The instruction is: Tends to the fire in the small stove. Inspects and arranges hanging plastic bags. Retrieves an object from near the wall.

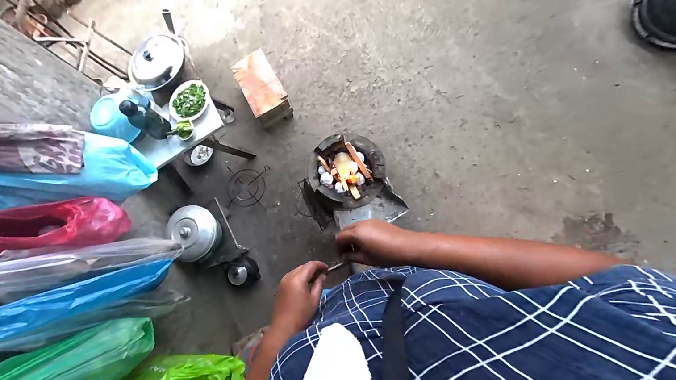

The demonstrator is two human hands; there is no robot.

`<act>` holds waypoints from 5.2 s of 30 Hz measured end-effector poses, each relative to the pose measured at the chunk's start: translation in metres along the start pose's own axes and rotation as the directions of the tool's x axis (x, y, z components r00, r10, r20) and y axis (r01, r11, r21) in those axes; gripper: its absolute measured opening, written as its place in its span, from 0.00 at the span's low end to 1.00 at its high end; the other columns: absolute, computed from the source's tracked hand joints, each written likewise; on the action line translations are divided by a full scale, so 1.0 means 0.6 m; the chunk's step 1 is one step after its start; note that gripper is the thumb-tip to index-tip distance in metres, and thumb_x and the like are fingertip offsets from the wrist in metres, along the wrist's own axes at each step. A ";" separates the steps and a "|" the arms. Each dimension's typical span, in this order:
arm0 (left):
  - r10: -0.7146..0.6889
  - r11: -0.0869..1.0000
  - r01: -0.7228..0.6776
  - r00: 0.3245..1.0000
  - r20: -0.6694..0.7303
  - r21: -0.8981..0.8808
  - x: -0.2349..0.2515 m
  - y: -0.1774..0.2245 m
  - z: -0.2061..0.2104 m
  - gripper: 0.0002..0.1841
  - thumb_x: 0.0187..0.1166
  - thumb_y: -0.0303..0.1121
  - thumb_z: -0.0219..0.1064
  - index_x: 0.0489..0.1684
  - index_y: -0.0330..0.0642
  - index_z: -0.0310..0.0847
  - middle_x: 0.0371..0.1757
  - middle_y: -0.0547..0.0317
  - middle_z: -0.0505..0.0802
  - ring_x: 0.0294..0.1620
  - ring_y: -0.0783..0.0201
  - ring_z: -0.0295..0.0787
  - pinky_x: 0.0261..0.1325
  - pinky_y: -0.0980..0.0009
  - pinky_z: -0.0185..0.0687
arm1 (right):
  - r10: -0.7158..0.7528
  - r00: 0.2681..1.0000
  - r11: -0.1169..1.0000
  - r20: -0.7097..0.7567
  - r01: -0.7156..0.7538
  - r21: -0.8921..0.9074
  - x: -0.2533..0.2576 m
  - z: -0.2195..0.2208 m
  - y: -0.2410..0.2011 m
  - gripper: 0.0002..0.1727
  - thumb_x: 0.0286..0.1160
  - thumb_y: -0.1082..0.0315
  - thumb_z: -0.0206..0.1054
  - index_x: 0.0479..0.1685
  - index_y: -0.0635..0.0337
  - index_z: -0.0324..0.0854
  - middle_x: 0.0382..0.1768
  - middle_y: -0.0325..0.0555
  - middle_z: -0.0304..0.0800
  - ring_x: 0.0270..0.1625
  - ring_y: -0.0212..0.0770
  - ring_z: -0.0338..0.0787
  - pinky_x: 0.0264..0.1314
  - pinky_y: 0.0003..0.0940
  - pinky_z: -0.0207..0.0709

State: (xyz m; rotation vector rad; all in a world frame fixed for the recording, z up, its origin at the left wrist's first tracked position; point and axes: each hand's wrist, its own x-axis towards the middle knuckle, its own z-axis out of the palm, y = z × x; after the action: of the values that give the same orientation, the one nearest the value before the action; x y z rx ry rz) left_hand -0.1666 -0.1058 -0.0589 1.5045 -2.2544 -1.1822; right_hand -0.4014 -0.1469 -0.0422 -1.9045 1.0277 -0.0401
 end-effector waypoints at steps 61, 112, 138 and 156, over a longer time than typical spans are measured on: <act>-0.678 0.735 0.643 0.699 0.225 0.218 -0.109 -0.156 -0.002 0.32 0.84 0.40 0.68 0.85 0.35 0.67 0.72 0.36 0.85 0.72 0.40 0.82 0.77 0.46 0.74 | 0.786 0.512 0.615 -0.346 -0.592 0.521 0.151 -0.077 0.444 0.19 0.89 0.62 0.60 0.67 0.63 0.85 0.72 0.70 0.82 0.79 0.69 0.77 0.80 0.69 0.67; -0.746 0.666 0.653 0.569 0.347 0.361 -0.167 -0.209 0.013 0.26 0.89 0.29 0.58 0.87 0.45 0.67 0.79 0.35 0.80 0.79 0.34 0.76 0.79 0.39 0.69 | 0.934 0.350 0.119 -0.074 -0.108 0.987 0.203 0.106 0.425 0.20 0.95 0.62 0.52 0.75 0.64 0.74 0.48 0.53 0.78 0.37 0.40 0.75 0.45 0.38 0.75; -0.768 0.640 0.694 0.561 0.310 0.329 -0.183 -0.206 0.024 0.25 0.91 0.31 0.57 0.87 0.48 0.68 0.78 0.37 0.81 0.79 0.37 0.77 0.80 0.41 0.69 | 0.936 0.320 0.221 -0.148 -0.206 0.953 0.234 0.111 0.457 0.22 0.95 0.62 0.52 0.75 0.67 0.75 0.67 0.68 0.81 0.60 0.56 0.85 0.64 0.54 0.78; -0.784 0.619 0.710 0.540 0.305 0.336 -0.169 -0.192 0.020 0.26 0.88 0.29 0.60 0.87 0.48 0.68 0.78 0.38 0.81 0.79 0.38 0.77 0.78 0.41 0.70 | 0.950 0.288 0.207 -0.123 -0.280 0.938 0.219 0.118 0.452 0.22 0.95 0.61 0.51 0.76 0.65 0.77 0.66 0.67 0.83 0.60 0.57 0.86 0.64 0.54 0.78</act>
State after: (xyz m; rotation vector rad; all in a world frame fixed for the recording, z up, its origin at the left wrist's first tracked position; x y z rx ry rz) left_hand -0.0456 -0.0339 -0.1207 2.7034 -1.9649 -1.6942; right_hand -0.4591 -0.2403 -0.3314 -0.2963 1.9600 -0.6742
